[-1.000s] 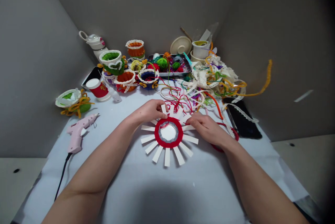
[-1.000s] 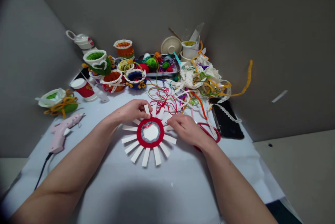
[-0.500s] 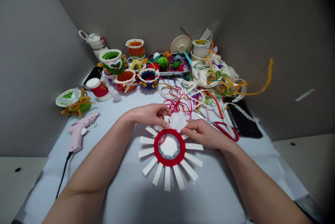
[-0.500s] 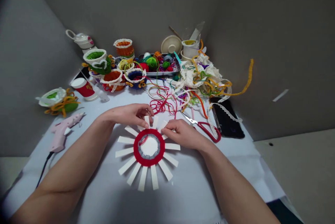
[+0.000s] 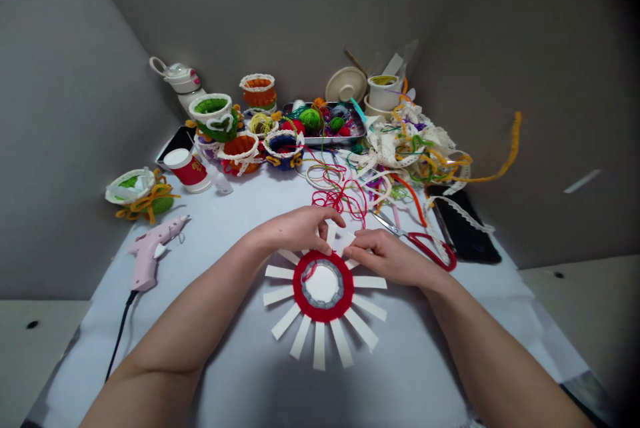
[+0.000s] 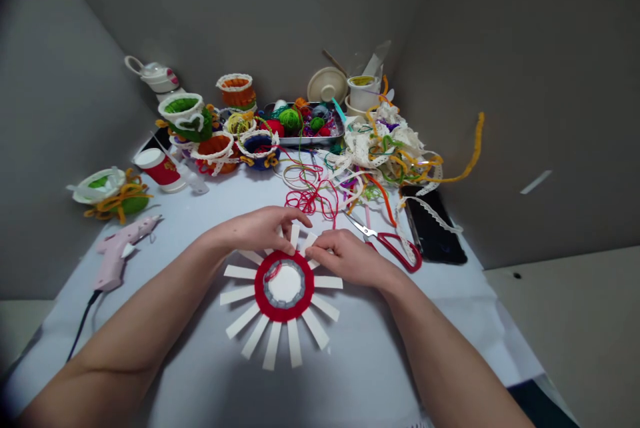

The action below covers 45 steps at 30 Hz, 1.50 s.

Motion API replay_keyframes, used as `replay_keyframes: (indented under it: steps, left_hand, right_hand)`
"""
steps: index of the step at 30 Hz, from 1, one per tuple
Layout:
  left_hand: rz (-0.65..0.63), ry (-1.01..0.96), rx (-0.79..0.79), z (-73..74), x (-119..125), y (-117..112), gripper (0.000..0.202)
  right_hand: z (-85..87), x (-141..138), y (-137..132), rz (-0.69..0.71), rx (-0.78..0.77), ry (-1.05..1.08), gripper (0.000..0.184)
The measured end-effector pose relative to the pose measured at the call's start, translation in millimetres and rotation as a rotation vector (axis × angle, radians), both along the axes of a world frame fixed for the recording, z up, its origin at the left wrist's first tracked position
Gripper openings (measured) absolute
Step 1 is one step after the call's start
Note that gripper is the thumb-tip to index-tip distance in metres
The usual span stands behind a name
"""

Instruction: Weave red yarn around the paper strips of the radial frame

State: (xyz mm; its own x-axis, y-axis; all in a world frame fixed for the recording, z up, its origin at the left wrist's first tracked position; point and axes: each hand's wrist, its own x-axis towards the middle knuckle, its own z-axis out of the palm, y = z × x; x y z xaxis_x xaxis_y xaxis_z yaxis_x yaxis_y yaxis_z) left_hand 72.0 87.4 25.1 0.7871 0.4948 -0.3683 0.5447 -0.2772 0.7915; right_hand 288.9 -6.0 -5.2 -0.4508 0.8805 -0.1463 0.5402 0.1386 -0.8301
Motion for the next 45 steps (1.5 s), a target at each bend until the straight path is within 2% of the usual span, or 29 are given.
replay_keyframes:
  steps: [4,10,14,18,21,25,29,33,36,39,45]
  left_hand:
    - [0.019,-0.007,0.043,-4.4,2.3,0.0,0.059]
    - [0.042,0.028,0.062,-5.0,-0.6,2.0,0.057]
    - [0.062,0.036,0.071,-6.1,-1.1,3.9,0.053]
    - [0.122,-0.009,0.056,-2.7,-8.1,12.9,0.046]
    - [0.219,-0.055,-0.003,-0.3,-14.0,20.1,0.034]
    - [0.38,-0.091,-0.031,-2.3,-13.6,21.4,0.021]
    - [0.437,-0.119,-0.072,-7.2,-8.9,19.4,0.015]
    - [0.315,-0.064,-0.128,-7.6,-12.8,22.6,0.02]
    - [0.201,-0.069,-0.129,-5.0,-17.7,23.0,0.04]
    - [0.14,-0.115,-0.14,-2.5,-16.0,17.1,0.057]
    - [-0.021,-0.066,-0.004,-4.5,-0.3,2.1,0.058]
  right_hand:
    - [5.0,10.2,2.8,-0.087,-0.017,0.006,0.036]
    - [10.5,11.6,1.1,-0.3,0.196,0.057,0.037]
    - [8.3,3.9,-2.0,-0.305,0.312,0.132,0.034]
    - [6.9,5.3,-1.0,-0.313,0.366,0.114,0.033]
    - [4.1,9.4,2.4,-0.317,0.326,0.083,0.037]
    - [-3.6,10.0,6.7,-0.249,0.162,0.041,0.049]
    - [-9.8,7.1,8.8,-0.29,-0.005,-0.015,0.05]
    - [-10.3,6.4,8.4,-0.291,-0.077,0.026,0.048]
    - [-8.7,6.3,6.6,-0.263,-0.11,0.039,0.045]
    - [-6.1,4.8,4.2,-0.18,-0.114,0.043,0.043]
    - [-1.5,-0.1,0.0,-0.059,-0.138,0.073,0.041]
